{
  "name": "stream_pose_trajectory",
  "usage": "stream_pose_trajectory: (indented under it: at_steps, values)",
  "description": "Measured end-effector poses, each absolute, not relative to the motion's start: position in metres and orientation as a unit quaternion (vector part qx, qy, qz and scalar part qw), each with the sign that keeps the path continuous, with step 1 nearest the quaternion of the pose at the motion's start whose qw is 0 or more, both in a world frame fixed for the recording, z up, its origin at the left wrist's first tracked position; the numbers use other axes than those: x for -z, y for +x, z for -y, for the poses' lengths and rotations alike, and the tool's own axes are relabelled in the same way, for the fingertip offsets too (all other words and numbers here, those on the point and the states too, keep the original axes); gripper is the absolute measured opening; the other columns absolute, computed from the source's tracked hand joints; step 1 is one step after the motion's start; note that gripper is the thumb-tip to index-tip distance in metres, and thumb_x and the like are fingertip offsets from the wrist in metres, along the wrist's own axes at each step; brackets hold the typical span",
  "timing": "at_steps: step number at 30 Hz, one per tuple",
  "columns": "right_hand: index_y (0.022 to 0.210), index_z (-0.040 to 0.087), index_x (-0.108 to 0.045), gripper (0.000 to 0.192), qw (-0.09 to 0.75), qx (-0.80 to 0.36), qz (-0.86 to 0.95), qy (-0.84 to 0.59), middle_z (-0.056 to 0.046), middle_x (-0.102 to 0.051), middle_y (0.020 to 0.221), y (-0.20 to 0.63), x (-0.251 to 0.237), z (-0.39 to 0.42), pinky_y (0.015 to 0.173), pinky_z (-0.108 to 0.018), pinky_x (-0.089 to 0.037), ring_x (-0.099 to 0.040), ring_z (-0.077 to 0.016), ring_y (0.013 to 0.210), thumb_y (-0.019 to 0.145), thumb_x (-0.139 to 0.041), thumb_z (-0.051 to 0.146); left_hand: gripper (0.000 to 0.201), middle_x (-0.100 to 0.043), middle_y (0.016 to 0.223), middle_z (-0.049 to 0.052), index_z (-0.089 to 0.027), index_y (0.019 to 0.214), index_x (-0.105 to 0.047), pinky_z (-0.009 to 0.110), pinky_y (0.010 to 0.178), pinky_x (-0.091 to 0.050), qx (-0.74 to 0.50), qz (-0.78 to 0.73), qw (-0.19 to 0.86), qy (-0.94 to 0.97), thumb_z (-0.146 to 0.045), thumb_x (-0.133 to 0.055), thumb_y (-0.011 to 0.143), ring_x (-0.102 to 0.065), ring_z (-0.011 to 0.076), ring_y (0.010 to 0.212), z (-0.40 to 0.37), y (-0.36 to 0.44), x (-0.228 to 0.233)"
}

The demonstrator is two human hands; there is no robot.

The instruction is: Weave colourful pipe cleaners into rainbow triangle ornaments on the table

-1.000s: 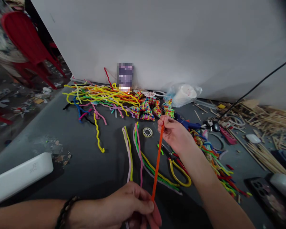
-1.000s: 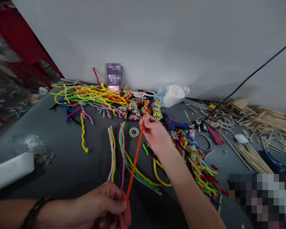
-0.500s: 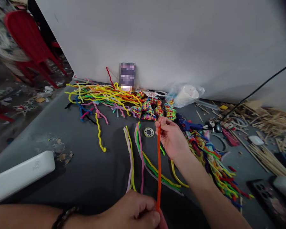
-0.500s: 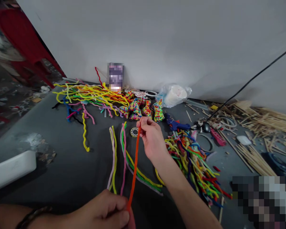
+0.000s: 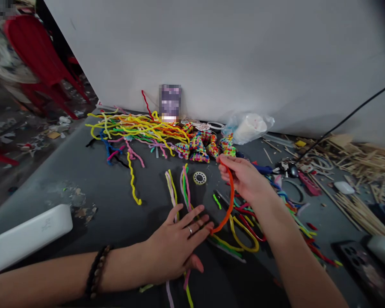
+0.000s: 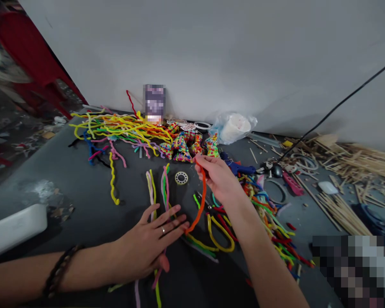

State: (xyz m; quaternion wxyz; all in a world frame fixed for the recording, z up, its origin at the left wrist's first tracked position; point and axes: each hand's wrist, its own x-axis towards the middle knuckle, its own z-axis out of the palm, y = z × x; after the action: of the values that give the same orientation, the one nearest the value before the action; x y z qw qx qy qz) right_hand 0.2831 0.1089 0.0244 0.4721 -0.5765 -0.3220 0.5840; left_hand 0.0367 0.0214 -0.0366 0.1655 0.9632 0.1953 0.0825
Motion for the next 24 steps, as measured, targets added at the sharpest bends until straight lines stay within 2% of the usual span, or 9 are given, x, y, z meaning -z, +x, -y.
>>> stream_pose_trajectory:
  at_steps: [5, 8, 12, 15, 19, 22, 24]
  values:
    - [0.065, 0.019, -0.058, 0.041, 0.445, -0.6, 0.329, -0.578, 0.007, -0.05, 0.05, 0.288, -0.029, -0.109, 0.035, -0.016, -0.027, -0.034, -0.0037, 0.04, 0.067, -0.092, 0.042, 0.054, -0.054, 0.158, 0.014, -0.017, 0.149, -0.051, 0.071, 0.123, -0.013, -0.095, -0.21, 0.136, 0.963, -0.047, -0.051, 0.104, -0.036, 0.0373, 0.154, -0.014, 0.035, 0.04]
    - [0.065, 0.019, -0.06, 0.038, 0.402, -0.549, 0.407, -0.609, 0.003, -0.058, 0.053, 0.283, -0.026, -0.104, 0.037, -0.017, -0.029, -0.042, -0.0051, 0.042, 0.079, -0.081, 0.047, 0.049, -0.067, 0.143, 0.017, -0.013, 0.136, -0.063, 0.07, 0.123, -0.016, -0.114, -0.219, 0.107, 0.963, -0.049, -0.049, 0.105, -0.05, 0.0386, 0.144, -0.009, 0.034, 0.034]
    - [0.073, 0.02, -0.064, 0.029, 0.295, -0.493, 0.511, -0.64, -0.001, -0.07, 0.059, 0.259, -0.009, -0.097, 0.04, -0.018, -0.039, -0.059, -0.0107, 0.046, 0.09, -0.071, 0.042, 0.041, -0.076, 0.126, 0.019, -0.008, 0.123, -0.072, 0.06, 0.119, -0.033, -0.131, -0.249, 0.027, 0.959, -0.039, -0.051, 0.105, -0.066, 0.0367, 0.126, 0.001, 0.034, 0.033]
    - [0.082, 0.02, -0.064, 0.021, 0.261, -0.473, 0.53, -0.654, -0.004, -0.075, 0.067, 0.243, 0.001, -0.093, 0.044, -0.021, -0.047, -0.071, -0.0155, 0.054, 0.092, -0.07, 0.038, 0.039, -0.077, 0.122, 0.021, -0.005, 0.119, -0.075, 0.054, 0.114, -0.043, -0.138, -0.263, -0.021, 0.955, -0.034, -0.051, 0.105, -0.071, 0.0356, 0.119, 0.004, 0.033, 0.034]
    - [0.092, 0.022, -0.065, 0.015, 0.241, -0.394, 0.581, -0.67, -0.003, -0.077, 0.077, 0.242, -0.01, -0.091, 0.055, -0.023, -0.05, -0.073, -0.0155, 0.059, 0.097, -0.063, 0.035, 0.039, -0.076, 0.123, 0.025, 0.0, 0.12, -0.074, 0.047, 0.104, -0.053, -0.139, -0.267, -0.045, 0.953, -0.025, -0.049, 0.106, -0.074, 0.0362, 0.115, 0.007, 0.031, 0.031]
    - [0.082, 0.022, -0.066, 0.028, 0.144, -0.333, 0.659, -0.659, -0.002, -0.075, 0.07, 0.253, -0.028, -0.089, 0.063, -0.025, -0.048, -0.074, -0.0169, 0.063, 0.102, -0.055, 0.039, 0.04, -0.073, 0.127, 0.026, 0.001, 0.123, -0.072, 0.047, 0.099, -0.057, -0.141, -0.257, -0.039, 0.955, -0.025, -0.046, 0.107, -0.071, 0.0382, 0.121, 0.002, 0.029, 0.022]
    - [0.08, 0.022, -0.068, 0.029, 0.076, -0.294, 0.694, -0.653, -0.002, -0.075, 0.068, 0.259, -0.034, -0.088, 0.064, -0.027, -0.046, -0.074, -0.0193, 0.066, 0.1, -0.058, 0.04, 0.04, -0.071, 0.132, 0.025, -0.001, 0.127, -0.071, 0.045, 0.096, -0.059, -0.121, -0.268, -0.038, 0.955, -0.025, -0.044, 0.107, -0.068, 0.039, 0.125, -0.008, 0.027, 0.016]
